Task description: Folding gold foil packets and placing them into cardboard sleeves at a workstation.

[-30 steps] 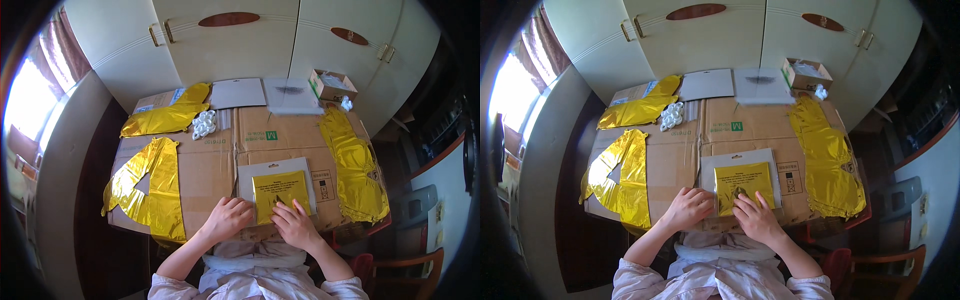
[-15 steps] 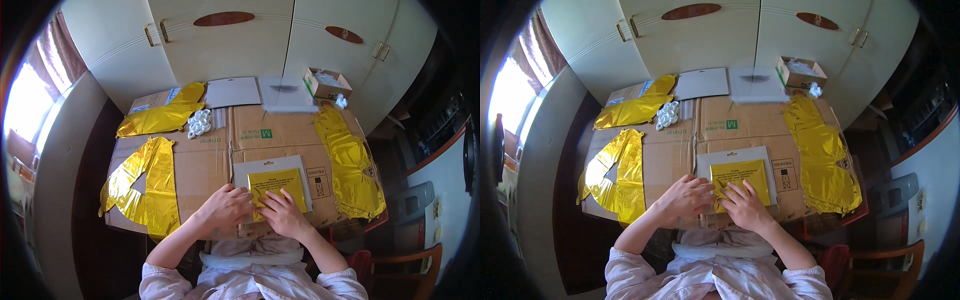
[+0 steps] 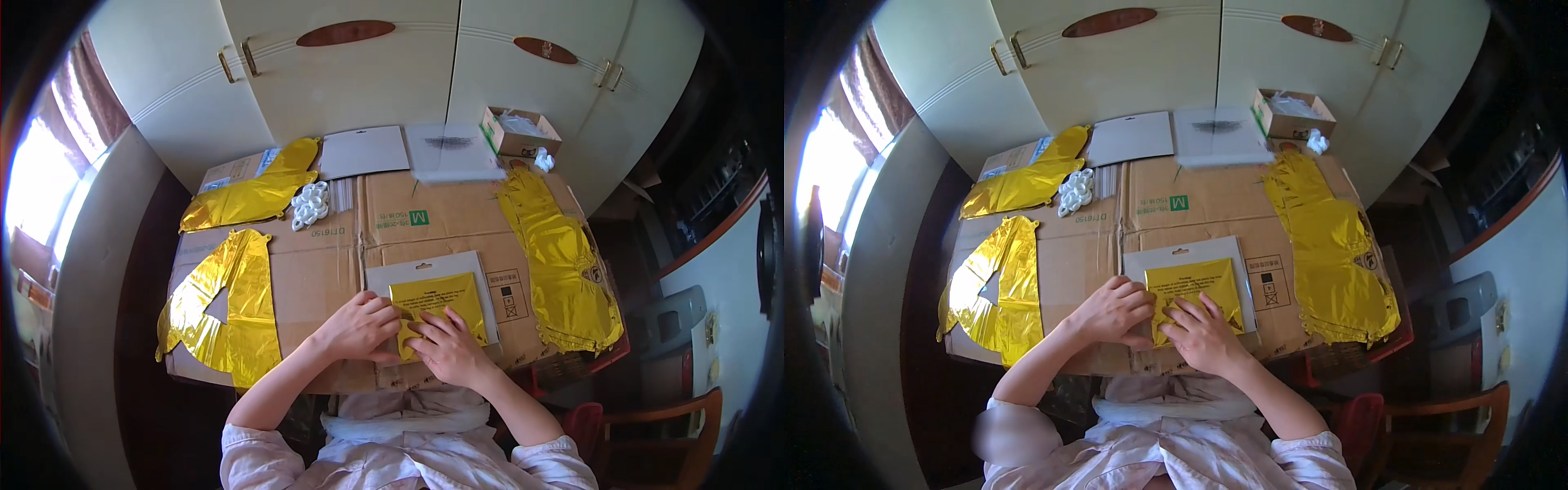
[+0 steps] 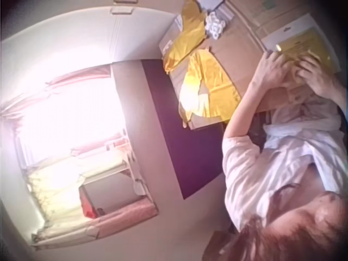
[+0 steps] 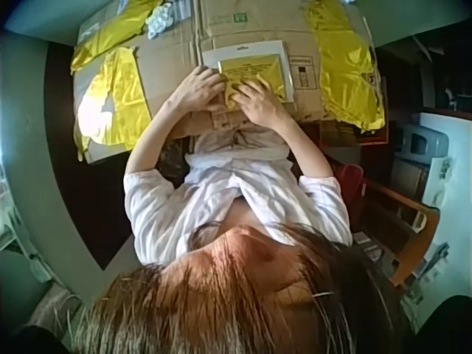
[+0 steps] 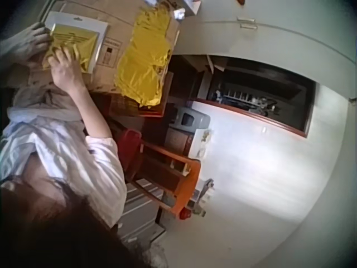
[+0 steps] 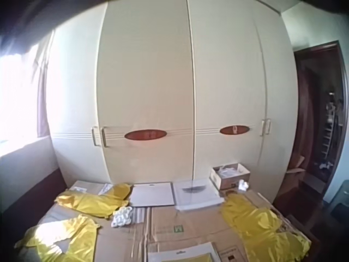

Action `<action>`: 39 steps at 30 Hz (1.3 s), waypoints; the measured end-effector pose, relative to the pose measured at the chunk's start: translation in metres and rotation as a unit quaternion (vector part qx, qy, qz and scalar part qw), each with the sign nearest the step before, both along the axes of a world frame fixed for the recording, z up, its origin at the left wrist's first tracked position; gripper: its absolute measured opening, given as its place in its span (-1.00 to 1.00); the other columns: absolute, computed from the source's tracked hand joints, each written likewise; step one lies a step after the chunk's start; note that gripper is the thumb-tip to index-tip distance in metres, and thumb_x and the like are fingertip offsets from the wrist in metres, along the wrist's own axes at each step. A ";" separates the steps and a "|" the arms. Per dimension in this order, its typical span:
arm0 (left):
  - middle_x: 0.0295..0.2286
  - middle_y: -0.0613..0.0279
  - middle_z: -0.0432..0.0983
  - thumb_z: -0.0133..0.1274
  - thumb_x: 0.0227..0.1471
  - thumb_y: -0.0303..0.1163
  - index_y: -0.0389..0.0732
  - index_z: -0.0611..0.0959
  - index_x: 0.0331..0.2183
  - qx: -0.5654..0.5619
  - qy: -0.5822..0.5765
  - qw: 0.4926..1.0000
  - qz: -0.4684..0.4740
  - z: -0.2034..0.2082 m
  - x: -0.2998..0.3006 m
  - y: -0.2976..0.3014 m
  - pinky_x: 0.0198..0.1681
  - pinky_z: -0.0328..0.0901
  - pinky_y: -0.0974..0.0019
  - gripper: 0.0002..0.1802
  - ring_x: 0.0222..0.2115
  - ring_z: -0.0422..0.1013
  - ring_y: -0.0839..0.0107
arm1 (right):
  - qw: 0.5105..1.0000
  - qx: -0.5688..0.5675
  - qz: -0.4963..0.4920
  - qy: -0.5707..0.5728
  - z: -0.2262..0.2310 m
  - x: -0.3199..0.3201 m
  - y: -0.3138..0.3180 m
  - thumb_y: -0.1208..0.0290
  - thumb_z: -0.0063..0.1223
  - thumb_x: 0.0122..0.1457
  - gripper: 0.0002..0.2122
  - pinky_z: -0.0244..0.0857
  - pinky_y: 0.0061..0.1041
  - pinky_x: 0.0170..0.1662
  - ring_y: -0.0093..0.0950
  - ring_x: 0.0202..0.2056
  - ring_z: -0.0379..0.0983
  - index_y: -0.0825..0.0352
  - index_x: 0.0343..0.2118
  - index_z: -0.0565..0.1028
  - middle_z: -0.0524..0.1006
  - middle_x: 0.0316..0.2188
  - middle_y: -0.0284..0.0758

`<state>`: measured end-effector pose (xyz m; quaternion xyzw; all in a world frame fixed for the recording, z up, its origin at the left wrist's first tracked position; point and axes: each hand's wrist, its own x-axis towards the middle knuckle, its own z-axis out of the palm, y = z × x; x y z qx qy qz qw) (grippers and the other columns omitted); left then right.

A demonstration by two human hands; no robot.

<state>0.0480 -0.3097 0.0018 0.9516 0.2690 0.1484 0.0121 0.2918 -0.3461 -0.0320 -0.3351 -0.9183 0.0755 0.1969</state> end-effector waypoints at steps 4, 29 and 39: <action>-0.17 0.30 0.48 0.17 -0.02 -0.18 -0.10 0.61 -0.31 -0.019 -0.039 0.991 0.123 0.020 -0.012 -0.038 0.06 0.20 0.15 -0.75 -0.05 0.36 0.33 | 0.999 0.036 0.008 0.012 0.005 0.001 0.000 0.36 0.12 0.07 -0.79 0.06 0.02 0.21 -0.31 0.17 0.26 0.15 -0.19 0.53 0.45 0.01 -0.35; 0.00 0.37 0.46 0.17 -0.07 -0.27 -0.05 0.62 -0.17 -0.072 -0.026 0.989 0.123 -0.008 -0.021 -0.100 0.13 0.20 0.08 -0.66 0.05 0.34 0.36 | 0.996 -0.043 -0.075 -0.002 0.006 -0.056 -0.062 0.44 -0.02 0.04 -0.94 0.25 -0.40 -0.18 -0.39 -0.30 0.33 0.26 -0.42 0.42 0.37 -0.42 -0.32; -0.01 0.41 0.46 0.16 -0.03 -0.24 -0.01 0.62 -0.09 -0.053 -0.029 0.989 0.131 -0.011 -0.018 -0.101 0.13 0.21 0.13 -0.61 0.04 0.34 0.43 | 0.997 -0.032 -0.053 0.051 0.003 -0.044 -0.068 0.42 0.03 0.10 -0.93 0.17 -0.32 -0.19 -0.35 -0.30 0.34 0.25 -0.40 0.40 0.38 -0.41 -0.33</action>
